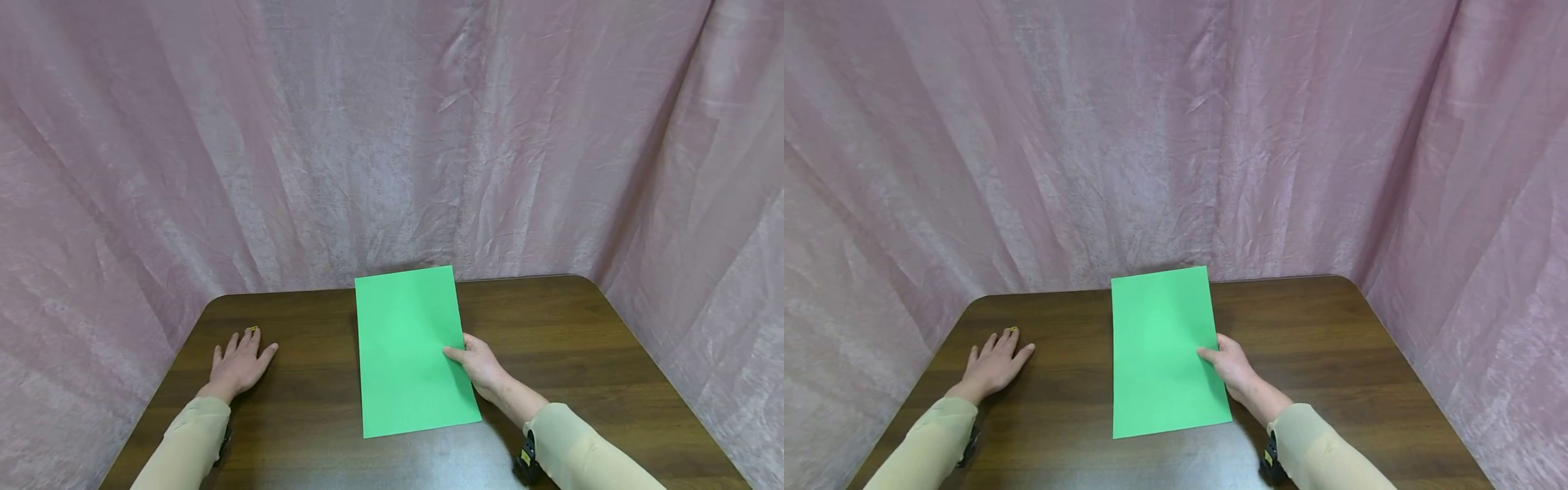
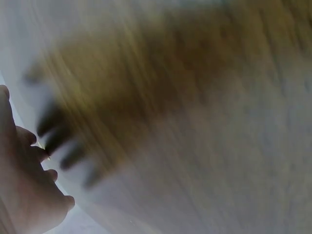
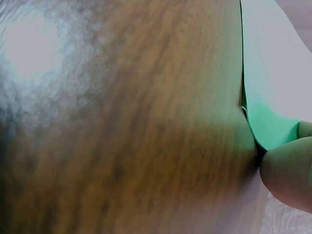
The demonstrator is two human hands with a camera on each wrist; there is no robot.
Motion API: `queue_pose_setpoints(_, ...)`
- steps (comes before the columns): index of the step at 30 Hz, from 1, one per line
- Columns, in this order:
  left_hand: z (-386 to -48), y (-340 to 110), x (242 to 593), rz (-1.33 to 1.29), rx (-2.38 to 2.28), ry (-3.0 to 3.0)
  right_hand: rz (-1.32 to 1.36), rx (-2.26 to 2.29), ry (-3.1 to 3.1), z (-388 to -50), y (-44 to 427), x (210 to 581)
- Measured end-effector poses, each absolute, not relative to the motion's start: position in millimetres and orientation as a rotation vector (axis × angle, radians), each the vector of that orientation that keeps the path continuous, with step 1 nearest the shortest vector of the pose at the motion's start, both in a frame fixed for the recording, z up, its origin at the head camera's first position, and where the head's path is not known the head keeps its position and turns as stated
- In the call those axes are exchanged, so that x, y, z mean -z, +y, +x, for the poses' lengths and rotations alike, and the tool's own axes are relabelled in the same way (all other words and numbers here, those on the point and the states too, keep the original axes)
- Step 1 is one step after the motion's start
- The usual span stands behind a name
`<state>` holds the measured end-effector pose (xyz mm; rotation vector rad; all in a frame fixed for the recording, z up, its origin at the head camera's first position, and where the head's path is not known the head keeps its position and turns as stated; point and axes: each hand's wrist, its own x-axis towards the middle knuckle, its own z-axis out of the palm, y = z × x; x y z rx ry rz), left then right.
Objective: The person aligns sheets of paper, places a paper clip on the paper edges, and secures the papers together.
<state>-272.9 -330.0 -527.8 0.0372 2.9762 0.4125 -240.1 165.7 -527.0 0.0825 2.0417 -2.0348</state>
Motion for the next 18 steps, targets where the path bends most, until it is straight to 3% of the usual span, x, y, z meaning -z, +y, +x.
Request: queue_pose_setpoints(18, -276.0, -278.0, 532.0, 0.267, -0.356, 3.0, 0.104, 2.067, 2.031, -241.5, 164.5, 527.4)
